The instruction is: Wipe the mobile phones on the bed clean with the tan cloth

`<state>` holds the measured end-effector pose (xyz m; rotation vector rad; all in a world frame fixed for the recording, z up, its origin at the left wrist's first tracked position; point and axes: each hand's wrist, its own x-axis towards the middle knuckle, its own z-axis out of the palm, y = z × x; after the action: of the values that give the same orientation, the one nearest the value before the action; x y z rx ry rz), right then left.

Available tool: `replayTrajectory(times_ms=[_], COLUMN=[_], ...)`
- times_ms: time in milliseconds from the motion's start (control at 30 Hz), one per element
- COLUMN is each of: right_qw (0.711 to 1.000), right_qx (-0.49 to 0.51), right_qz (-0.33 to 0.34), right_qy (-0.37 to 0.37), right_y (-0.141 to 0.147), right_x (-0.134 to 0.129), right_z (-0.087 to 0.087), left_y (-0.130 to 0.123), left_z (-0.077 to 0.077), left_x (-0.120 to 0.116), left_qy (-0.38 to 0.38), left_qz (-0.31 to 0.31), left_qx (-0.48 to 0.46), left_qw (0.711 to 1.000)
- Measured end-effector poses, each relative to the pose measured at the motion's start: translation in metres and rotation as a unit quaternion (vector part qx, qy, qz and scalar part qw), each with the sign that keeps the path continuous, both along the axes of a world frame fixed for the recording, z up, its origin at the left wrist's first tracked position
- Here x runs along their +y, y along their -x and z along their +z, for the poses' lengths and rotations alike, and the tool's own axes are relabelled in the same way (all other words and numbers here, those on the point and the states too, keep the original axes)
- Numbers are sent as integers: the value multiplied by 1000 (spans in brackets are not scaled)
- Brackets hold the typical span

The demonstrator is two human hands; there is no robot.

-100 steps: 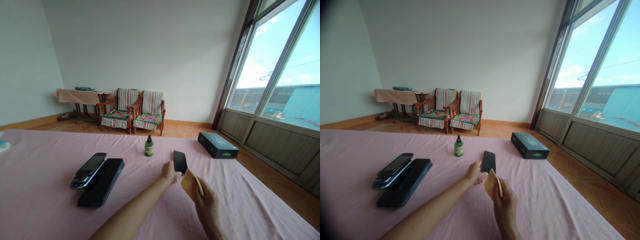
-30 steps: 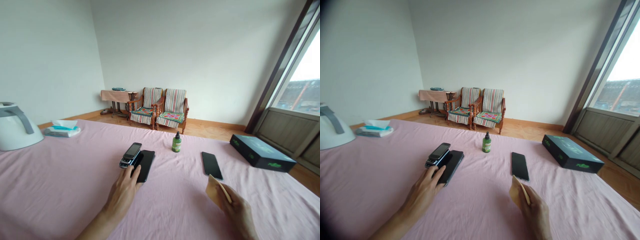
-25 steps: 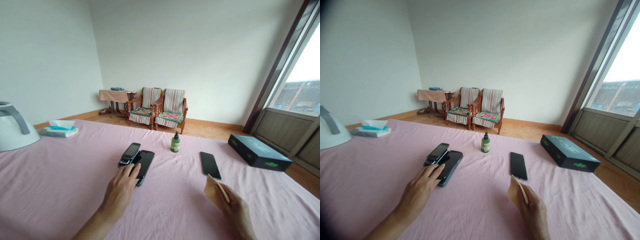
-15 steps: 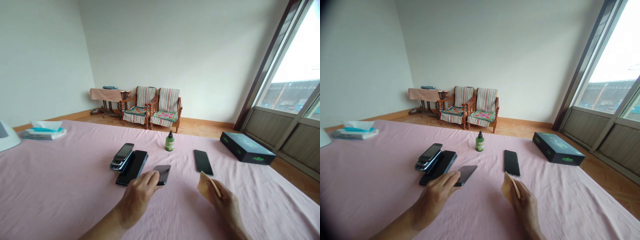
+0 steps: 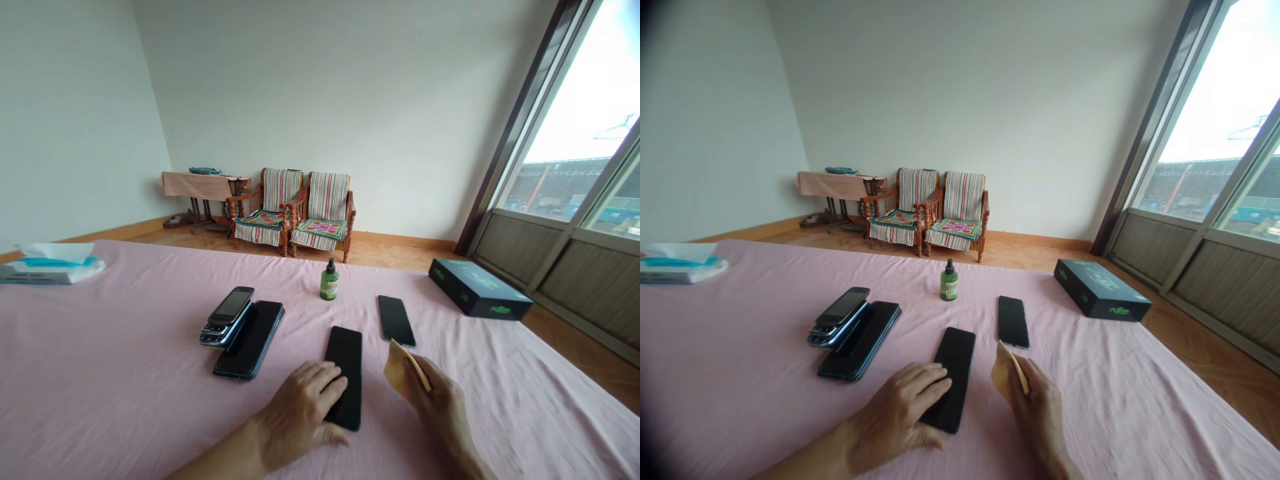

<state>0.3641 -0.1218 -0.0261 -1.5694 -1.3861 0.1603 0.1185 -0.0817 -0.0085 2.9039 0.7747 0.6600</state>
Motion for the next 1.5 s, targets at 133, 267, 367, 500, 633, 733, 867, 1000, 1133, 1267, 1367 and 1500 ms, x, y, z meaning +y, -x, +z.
replayTrajectory(times_ms=[133,267,367,500,633,733,867,1000,1133,1267,1367,1500], right_qw=[1000,1000,999,989,950,918,920,926,925,925,928,932], right_qx=[-1,-1,-35,-140,-306,-379,-336,-277,-260,-264,-276,-284], right_qz=[-13,-18,-15,17,63,120,201,249,270,266,241,219], right_qy=[1,-5,-12,-33,-16,-4,29,54,59,64,64,57], right_y=[1,3,5,14,29,39,50,58,65,66,64,69], right_x=[0,-1,7,36,71,84,76,47,20,30,59,79], right_z=[-5,1,15,30,23,14,13,16,10,11,16,17], left_y=[8,8,5,6,12,13,9,5,3,4,5,6], left_z=[9,9,3,2,8,8,1,-3,3,6,3,0], left_x=[0,0,2,6,7,5,3,3,3,3,2,2], left_qy=[93,164,175,196,232,244,249,262,284,283,270,266], left_qz=[29,38,54,46,24,32,48,54,56,61,61,64], left_qx=[-61,-97,-113,-114,-99,-84,-85,-90,-88,-84,-90,-86], left_qw=[993,981,976,973,967,966,964,959,953,953,957,958])
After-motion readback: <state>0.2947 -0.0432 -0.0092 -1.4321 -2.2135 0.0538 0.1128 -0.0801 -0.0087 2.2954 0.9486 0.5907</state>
